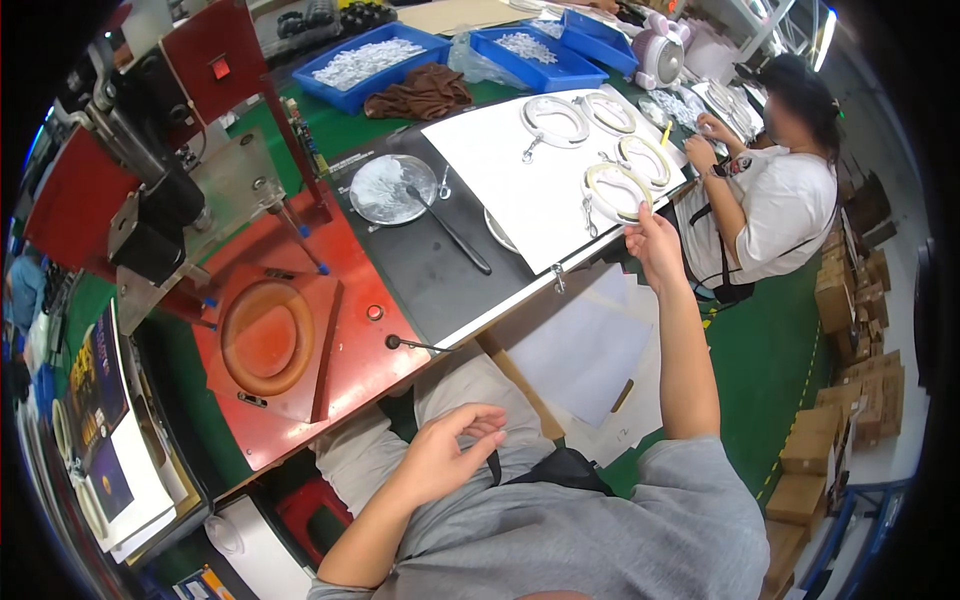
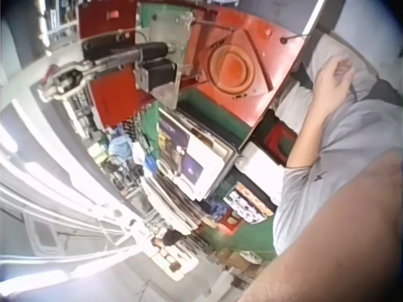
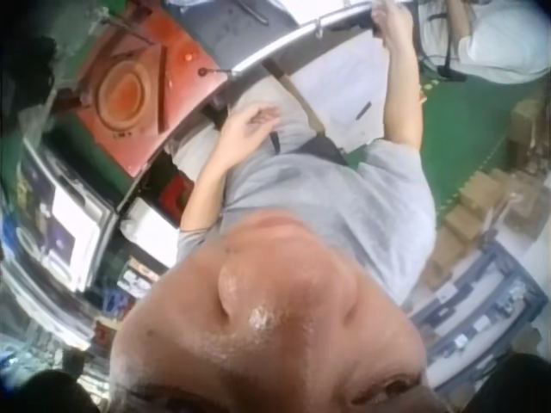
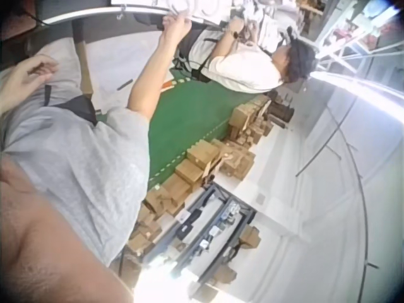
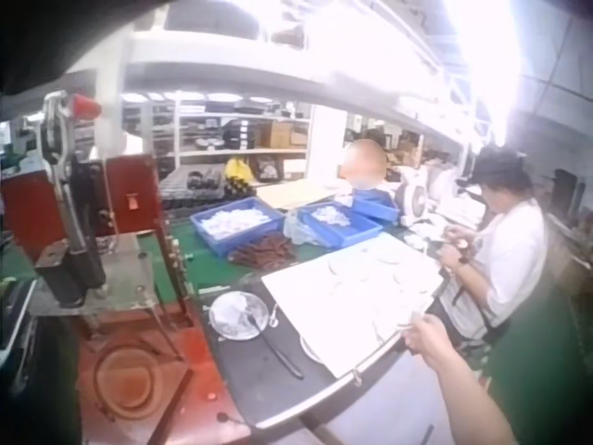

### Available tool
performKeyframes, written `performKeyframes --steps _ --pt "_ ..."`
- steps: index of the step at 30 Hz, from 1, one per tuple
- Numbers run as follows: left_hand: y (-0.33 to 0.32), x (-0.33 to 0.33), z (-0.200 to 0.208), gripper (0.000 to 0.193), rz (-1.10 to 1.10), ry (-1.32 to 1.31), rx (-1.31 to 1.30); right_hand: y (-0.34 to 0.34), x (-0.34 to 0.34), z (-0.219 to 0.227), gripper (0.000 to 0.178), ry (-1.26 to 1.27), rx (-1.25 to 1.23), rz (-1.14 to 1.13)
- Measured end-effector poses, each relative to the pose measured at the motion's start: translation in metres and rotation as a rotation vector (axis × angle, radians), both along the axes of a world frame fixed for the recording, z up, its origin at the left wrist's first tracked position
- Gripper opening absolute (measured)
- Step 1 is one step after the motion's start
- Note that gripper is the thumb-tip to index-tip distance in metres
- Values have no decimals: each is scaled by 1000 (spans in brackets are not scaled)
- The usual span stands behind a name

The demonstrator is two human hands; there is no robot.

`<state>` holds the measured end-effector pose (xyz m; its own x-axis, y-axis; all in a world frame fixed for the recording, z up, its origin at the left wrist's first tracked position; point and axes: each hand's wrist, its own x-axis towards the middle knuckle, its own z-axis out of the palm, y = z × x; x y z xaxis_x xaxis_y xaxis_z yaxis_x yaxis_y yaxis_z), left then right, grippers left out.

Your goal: The recorder assembles mechanical ring components by applying lubricant and using a manual press machine.

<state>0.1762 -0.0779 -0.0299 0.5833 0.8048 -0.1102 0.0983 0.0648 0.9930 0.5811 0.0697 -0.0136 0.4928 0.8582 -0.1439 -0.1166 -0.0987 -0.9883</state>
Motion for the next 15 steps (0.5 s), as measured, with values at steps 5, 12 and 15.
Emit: performKeyframes --steps 5,12,15 --pt "-8 2 -17 30 27 12 -7 23 13 -12 75 -244 -78 -9" --pt "-32 -35 -58 29 199 13 -63 0 -47 6 24 -527 84 -66" --pt "-48 -62 -88 27 351 41 -135 -47 -121 18 27 -385 75 518"
